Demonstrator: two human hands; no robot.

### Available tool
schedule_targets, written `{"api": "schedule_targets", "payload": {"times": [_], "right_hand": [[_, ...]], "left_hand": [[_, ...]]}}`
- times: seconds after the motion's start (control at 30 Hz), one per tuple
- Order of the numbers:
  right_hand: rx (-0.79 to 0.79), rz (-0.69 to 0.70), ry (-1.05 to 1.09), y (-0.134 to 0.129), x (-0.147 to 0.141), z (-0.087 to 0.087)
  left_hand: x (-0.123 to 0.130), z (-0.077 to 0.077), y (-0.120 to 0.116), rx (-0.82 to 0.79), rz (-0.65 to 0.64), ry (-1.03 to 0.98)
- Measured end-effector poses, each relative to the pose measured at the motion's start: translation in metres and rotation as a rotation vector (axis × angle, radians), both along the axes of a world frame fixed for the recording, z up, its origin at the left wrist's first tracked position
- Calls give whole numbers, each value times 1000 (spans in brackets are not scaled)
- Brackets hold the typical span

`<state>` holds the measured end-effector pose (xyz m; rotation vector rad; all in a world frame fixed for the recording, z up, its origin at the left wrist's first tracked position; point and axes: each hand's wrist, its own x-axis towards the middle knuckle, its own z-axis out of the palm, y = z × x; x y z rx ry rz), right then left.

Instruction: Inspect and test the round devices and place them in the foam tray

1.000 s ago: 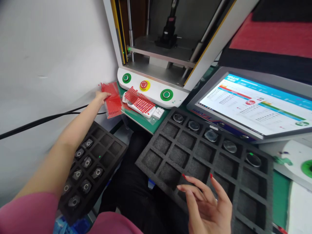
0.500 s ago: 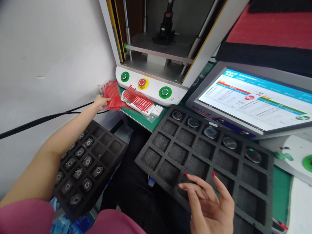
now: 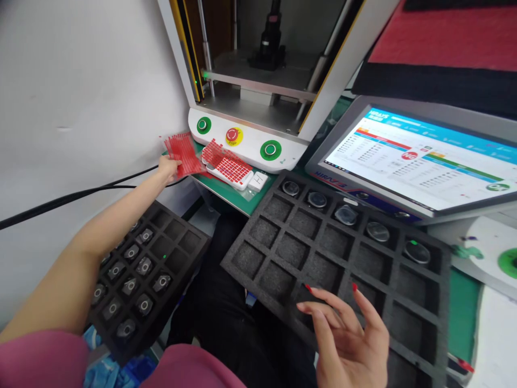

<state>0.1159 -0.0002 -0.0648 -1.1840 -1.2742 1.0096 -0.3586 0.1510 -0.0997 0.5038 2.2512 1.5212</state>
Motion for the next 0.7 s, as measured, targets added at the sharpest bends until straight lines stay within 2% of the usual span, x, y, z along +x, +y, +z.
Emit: {"api": "schedule_targets", "payload": {"times": [0.1,0.23,0.5,0.7], "right_hand": [[2,-18,6,1,0,1],[-28,-31,24,0,1,1],[-79,-72,9,-3,1,1],[-76,-63,20,-2,4,2]], "left_hand": [[0,5,2,-51,-7,-87],[2,9,-2,-54,-34,-92],[4,7,-12,-44,-7,157],[-20,19,-20,-44,-21,273]]}}
